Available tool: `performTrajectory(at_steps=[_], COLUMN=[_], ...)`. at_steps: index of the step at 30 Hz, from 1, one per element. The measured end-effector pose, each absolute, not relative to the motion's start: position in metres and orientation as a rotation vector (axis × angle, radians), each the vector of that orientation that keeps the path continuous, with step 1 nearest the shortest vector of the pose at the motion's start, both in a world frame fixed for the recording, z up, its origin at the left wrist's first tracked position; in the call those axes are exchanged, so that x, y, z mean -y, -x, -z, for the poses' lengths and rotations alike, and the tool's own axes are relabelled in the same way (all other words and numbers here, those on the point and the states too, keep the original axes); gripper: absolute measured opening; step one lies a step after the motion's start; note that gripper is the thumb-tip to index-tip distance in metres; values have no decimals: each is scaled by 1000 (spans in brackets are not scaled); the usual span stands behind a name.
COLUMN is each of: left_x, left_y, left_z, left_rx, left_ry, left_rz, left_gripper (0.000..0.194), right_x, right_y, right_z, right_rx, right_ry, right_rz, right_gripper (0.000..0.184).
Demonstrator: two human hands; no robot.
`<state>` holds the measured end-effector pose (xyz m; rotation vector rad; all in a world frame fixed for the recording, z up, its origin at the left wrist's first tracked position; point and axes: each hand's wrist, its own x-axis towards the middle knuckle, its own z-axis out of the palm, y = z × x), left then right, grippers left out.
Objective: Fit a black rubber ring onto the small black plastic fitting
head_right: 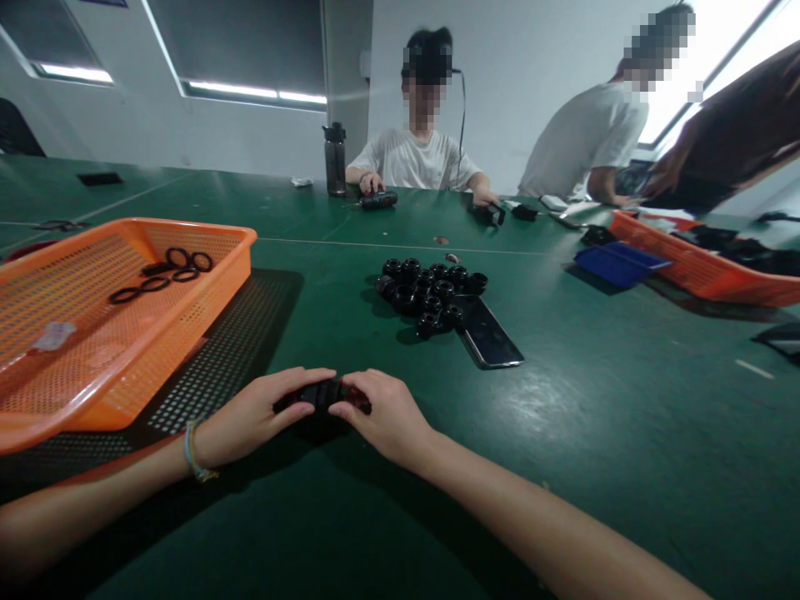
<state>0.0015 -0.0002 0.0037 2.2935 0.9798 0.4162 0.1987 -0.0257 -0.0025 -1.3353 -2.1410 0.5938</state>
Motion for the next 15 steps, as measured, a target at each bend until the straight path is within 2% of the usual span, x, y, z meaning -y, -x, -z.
performTrajectory(at_steps=[7, 15], left_x=[-1, 0], left_y=[-1, -1], left_z=[-3, -3], left_rx=[-947, -963], left_ry=[-2266, -2303], left_rz=[-470, -425], left_gripper=[38, 39], right_x=[28, 27], right_y=[-200, -201], right_z=[0, 5], right_rx=[2104, 2092], right_ry=[1230, 1207], right_rz=[-576, -578], right_gripper=[27, 24])
